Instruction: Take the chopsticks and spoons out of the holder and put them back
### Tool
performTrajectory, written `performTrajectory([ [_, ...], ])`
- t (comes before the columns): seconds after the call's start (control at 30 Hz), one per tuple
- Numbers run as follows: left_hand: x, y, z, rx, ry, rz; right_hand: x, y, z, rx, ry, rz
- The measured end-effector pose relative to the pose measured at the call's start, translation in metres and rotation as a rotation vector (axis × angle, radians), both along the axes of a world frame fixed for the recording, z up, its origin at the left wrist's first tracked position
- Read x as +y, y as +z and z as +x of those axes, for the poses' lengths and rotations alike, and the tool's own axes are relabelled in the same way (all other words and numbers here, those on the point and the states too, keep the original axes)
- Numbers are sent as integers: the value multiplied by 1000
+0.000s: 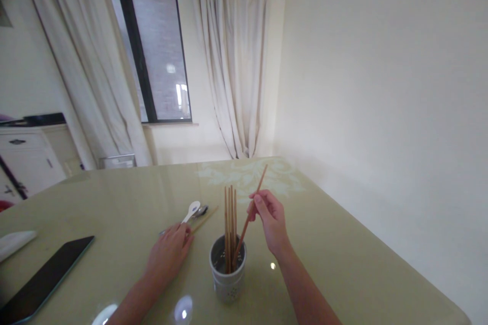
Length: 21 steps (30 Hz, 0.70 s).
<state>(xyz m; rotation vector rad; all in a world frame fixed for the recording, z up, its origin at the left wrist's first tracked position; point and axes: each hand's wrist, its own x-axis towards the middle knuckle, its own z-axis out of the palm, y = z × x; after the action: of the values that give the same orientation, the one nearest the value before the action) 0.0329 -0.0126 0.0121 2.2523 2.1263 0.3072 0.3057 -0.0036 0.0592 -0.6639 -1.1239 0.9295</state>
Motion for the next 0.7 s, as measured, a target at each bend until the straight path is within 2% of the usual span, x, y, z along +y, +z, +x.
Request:
performTrajectory([
  [0.17, 0, 1, -1, 8, -1, -15, -2, -8, -11, -194, 22, -18],
  [0.27, -1, 0, 2, 8, -24, 6, 3, -15, -12, -194, 12, -48],
  [0.43, -3, -4, 9, -85, -79, 87, 8, -26, -13, -181, 136, -73],
  [0.7, -4, -3, 18, -253, -62, 5, 4, -22, -17, -200, 95, -36],
])
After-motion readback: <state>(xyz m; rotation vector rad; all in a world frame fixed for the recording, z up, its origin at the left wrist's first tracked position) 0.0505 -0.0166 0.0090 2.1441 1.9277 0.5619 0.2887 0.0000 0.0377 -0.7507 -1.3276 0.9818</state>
